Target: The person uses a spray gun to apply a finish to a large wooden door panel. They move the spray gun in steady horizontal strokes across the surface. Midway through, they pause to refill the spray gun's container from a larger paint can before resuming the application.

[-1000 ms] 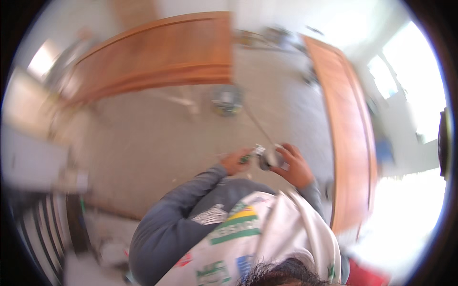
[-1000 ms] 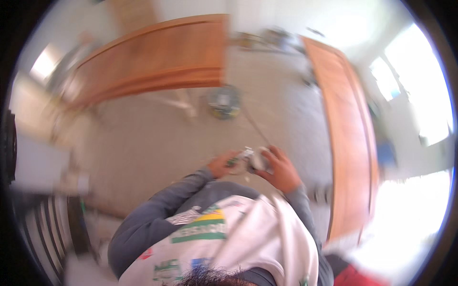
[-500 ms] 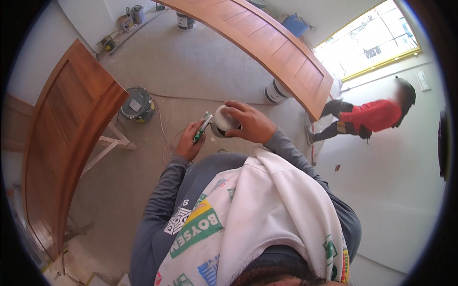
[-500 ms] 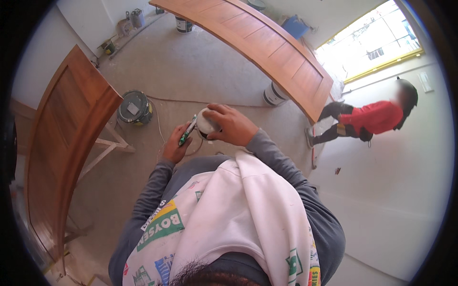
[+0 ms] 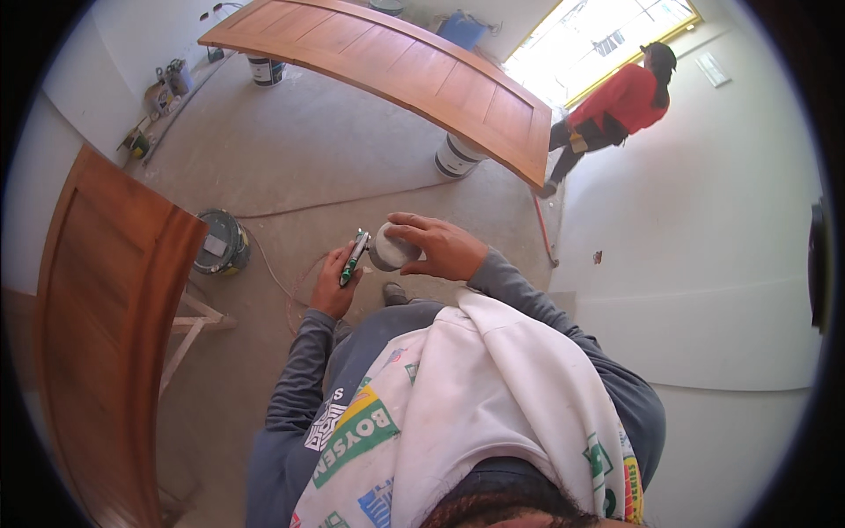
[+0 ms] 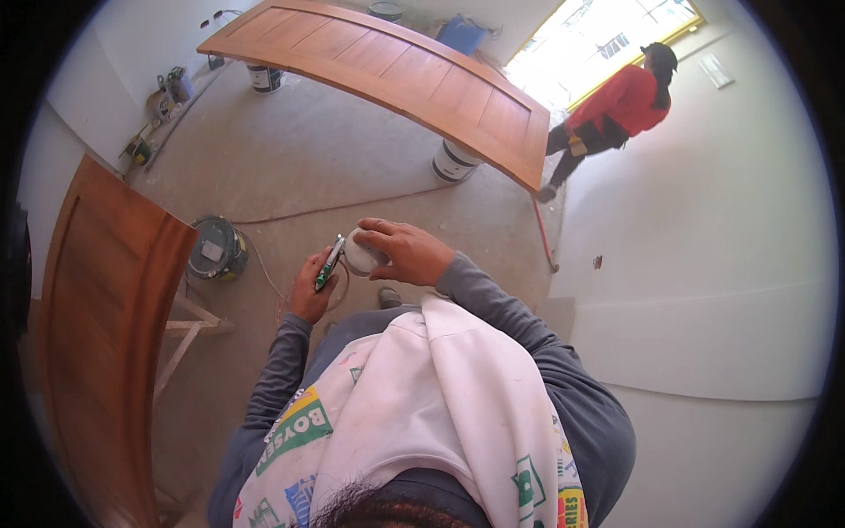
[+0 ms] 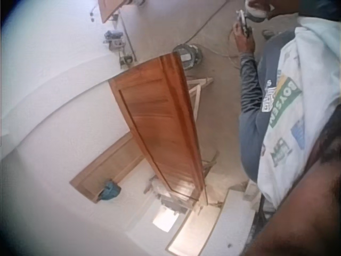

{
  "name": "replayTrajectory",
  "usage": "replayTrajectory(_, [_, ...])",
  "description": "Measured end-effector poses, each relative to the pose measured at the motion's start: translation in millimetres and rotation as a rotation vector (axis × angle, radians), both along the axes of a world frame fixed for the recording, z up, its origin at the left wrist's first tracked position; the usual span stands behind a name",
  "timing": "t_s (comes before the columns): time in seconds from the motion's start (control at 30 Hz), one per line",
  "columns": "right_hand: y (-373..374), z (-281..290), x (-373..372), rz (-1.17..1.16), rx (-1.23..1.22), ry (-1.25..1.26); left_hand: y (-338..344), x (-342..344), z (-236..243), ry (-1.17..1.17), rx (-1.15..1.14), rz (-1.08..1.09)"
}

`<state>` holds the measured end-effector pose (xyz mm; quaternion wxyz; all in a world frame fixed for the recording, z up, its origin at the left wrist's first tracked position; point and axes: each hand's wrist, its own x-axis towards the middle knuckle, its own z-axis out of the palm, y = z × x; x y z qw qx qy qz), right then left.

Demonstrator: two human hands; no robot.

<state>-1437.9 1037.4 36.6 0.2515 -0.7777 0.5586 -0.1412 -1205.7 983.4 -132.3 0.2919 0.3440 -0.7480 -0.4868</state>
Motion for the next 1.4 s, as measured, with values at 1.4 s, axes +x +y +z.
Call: replayTrajectory(1.4, [-355.0, -72.3, -217.0, -0.092, 0.043, -0.667, -299.3, -307.5, 60.7, 0.371, 0.070, 0.307])
